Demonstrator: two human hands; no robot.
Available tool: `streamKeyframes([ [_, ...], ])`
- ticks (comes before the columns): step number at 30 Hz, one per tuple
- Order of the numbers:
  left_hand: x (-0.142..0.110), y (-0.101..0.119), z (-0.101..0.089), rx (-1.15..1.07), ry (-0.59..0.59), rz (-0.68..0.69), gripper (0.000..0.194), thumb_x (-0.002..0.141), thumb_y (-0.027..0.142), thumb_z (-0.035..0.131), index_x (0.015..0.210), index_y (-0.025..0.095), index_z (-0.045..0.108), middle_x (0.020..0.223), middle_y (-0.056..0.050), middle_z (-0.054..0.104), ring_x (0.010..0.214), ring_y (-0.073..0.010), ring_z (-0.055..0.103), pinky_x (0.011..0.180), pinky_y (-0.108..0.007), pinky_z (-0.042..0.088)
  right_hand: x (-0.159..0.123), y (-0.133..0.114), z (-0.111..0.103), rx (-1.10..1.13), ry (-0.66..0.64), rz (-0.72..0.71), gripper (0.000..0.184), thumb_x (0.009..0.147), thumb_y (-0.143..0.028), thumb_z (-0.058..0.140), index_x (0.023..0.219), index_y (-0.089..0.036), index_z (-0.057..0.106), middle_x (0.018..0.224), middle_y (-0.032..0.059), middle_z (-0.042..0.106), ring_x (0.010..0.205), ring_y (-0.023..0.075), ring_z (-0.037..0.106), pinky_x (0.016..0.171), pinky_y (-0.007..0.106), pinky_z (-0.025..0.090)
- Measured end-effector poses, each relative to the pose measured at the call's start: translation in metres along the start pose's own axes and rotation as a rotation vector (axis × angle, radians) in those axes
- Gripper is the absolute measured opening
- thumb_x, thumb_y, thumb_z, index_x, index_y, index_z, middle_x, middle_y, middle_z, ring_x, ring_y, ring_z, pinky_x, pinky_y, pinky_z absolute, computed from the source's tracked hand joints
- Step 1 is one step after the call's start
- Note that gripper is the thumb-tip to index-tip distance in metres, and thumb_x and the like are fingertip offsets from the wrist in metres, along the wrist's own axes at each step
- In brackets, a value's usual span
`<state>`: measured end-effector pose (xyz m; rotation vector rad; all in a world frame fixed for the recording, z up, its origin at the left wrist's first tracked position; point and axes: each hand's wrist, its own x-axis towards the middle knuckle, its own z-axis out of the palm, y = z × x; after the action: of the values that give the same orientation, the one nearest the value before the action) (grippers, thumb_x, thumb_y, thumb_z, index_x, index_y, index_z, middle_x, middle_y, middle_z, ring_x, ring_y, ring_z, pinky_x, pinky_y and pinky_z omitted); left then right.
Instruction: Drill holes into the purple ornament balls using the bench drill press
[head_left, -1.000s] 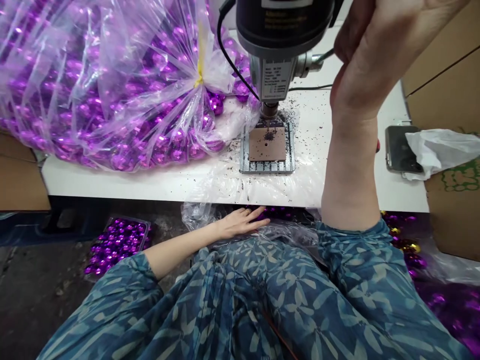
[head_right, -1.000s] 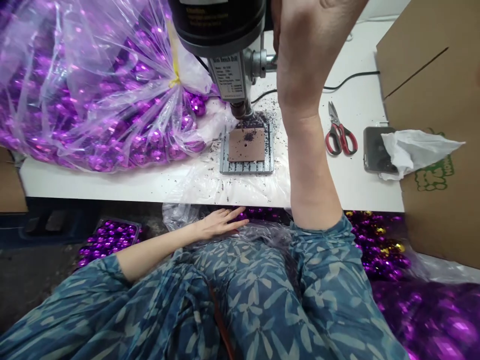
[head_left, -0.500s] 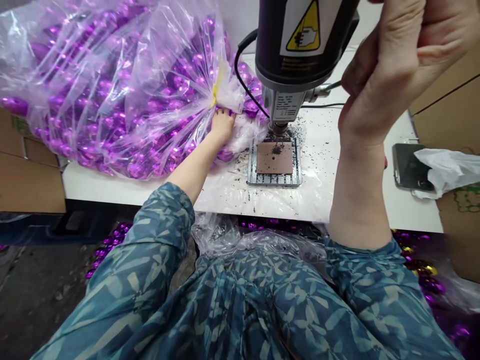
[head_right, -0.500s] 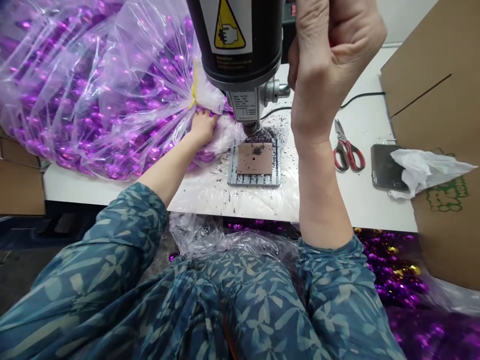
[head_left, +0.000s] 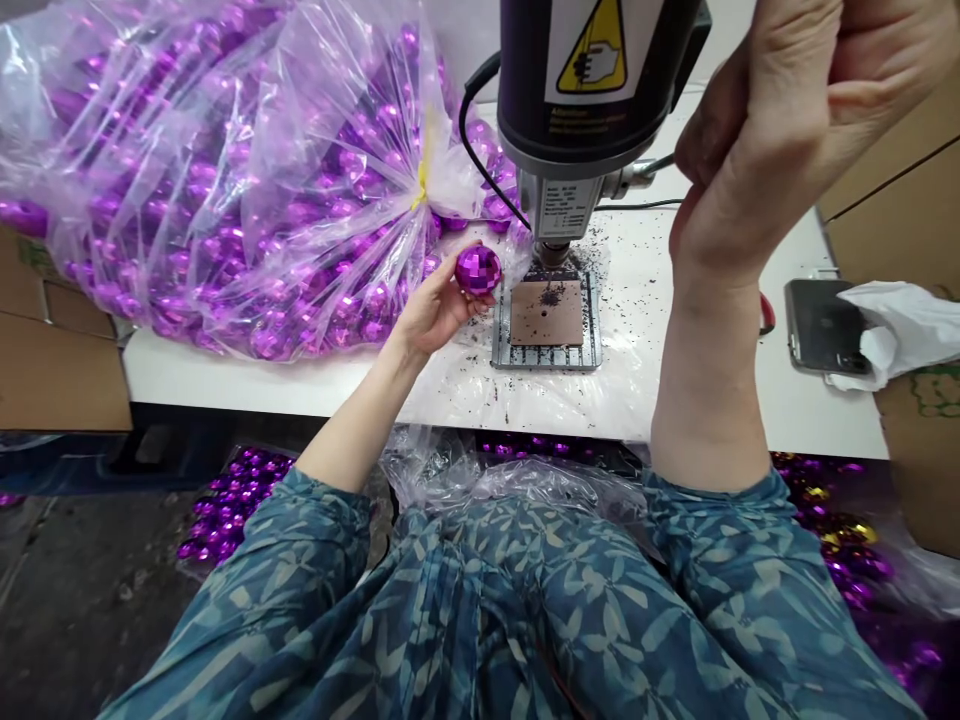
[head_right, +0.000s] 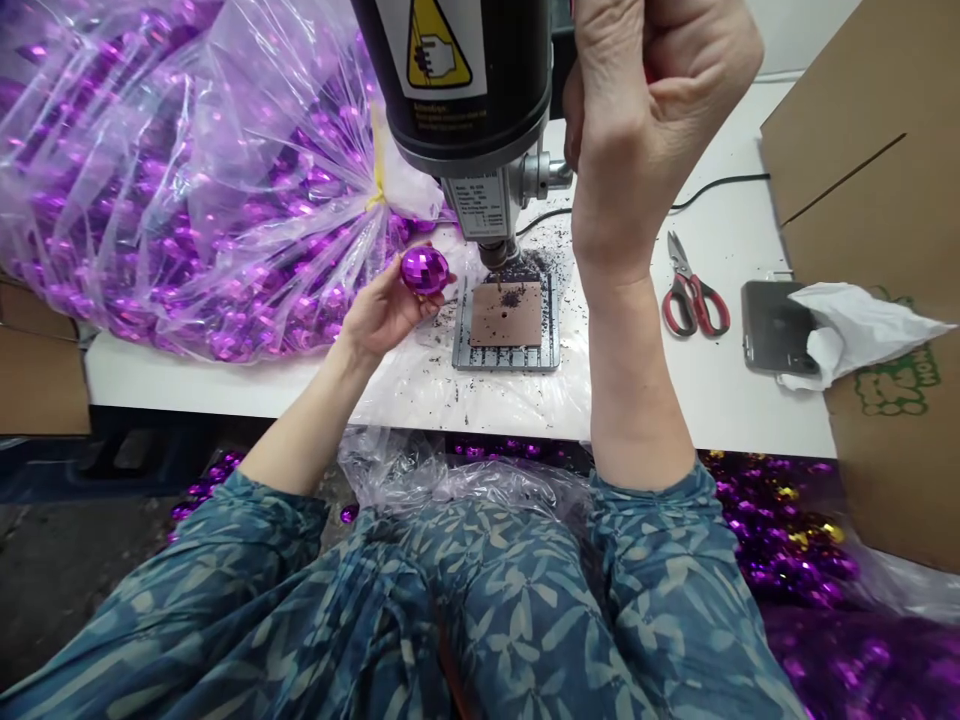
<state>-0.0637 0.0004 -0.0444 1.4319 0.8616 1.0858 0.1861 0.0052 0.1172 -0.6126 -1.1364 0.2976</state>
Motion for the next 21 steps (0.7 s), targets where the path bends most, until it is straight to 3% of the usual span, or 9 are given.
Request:
streamKeyframes([
  [2,-0.007,-0.001,0.012,-0.065,-0.046,-0.049,0.061,0.104,0.071,0.037,0.133,0.024,0.064,0.111,-0.014,0.075,0.100,-0.0252,0.078,0.081,-0.042,0.066,0.000,0.002,0.001,0.069,0.036,-0.037,0.052,0.068,-0.066,0.071,0.075,-0.015,0.064,0.062,-0.0040,0.052,0.048,-0.0034,0.043,0.065,0.018,0.050],
  [4,-0.012,-0.006,0.021,-0.110,-0.058,-0.087,0.066,0.101,0.077,0.037,0.128,0.024,0.064,0.111,-0.014,0.076,0.102,-0.0258,0.078,0.082,-0.043,0.067,0.000,0.002,0.002,0.102,0.037,-0.048,0.051,0.066,-0.064,0.074,0.068,-0.015,0.057,0.059,-0.0045,0.048,0.046,-0.0026,0.041,0.055,0.018,0.039],
  [7,-0.014,-0.018,0.031,-0.110,-0.014,-0.088,0.061,0.090,0.077,0.065,0.124,0.026,0.062,0.120,-0.012,0.076,0.107,-0.0247,0.077,0.089,-0.041,0.066,-0.001,0.000,0.003,0.070,0.005,-0.034,0.056,0.068,-0.066,0.071,0.061,-0.018,0.042,0.052,-0.0055,0.034,0.043,-0.0025,0.037,0.052,0.019,0.027],
  [9,-0.013,-0.027,0.033,-0.053,0.035,-0.045,0.066,0.078,0.069,0.084,0.122,0.027,0.060,0.124,-0.011,0.075,0.112,-0.0237,0.075,0.095,-0.041,0.064,-0.001,-0.001,0.002,0.036,-0.005,-0.027,0.057,0.069,-0.067,0.068,0.063,-0.019,0.039,0.053,-0.0056,0.033,0.044,-0.0029,0.037,0.053,0.018,0.028],
  [11,-0.010,-0.035,0.034,0.025,0.066,0.007,0.071,0.072,0.065,0.090,0.123,0.027,0.058,0.125,-0.010,0.075,0.114,-0.0227,0.074,0.098,-0.040,0.063,-0.001,-0.002,0.001,0.009,-0.006,-0.033,0.058,0.070,-0.068,0.066,0.065,-0.018,0.038,0.055,-0.0056,0.034,0.046,-0.0036,0.037,0.055,0.018,0.030],
  [13,-0.007,-0.041,0.034,0.064,0.084,0.043,0.070,0.077,0.065,0.087,0.128,0.029,0.055,0.123,-0.009,0.074,0.113,-0.0221,0.074,0.097,-0.040,0.062,-0.001,-0.002,0.000,0.003,-0.014,-0.045,0.058,0.071,-0.068,0.066,0.065,-0.017,0.038,0.058,-0.0053,0.035,0.047,-0.0040,0.038,0.055,0.017,0.031],
  [17,-0.003,-0.047,0.039,0.028,0.138,0.061,0.060,0.093,0.073,0.064,0.136,0.033,0.054,0.125,-0.009,0.074,0.111,-0.0217,0.075,0.093,-0.041,0.063,-0.002,0.000,-0.003,-0.007,-0.037,-0.056,0.054,0.074,-0.064,0.067,0.066,-0.016,0.043,0.062,-0.0041,0.040,0.050,-0.0047,0.039,0.058,0.015,0.036],
  [21,-0.003,-0.057,0.050,0.056,0.146,0.066,0.057,0.092,0.073,0.066,0.130,0.031,0.057,0.115,-0.007,0.077,0.105,-0.0208,0.076,0.094,-0.041,0.060,-0.003,0.001,-0.005,-0.035,-0.041,-0.078,0.057,0.078,-0.062,0.065,0.060,-0.015,0.039,0.061,-0.0028,0.032,0.053,-0.0053,0.039,0.057,0.013,0.034],
])
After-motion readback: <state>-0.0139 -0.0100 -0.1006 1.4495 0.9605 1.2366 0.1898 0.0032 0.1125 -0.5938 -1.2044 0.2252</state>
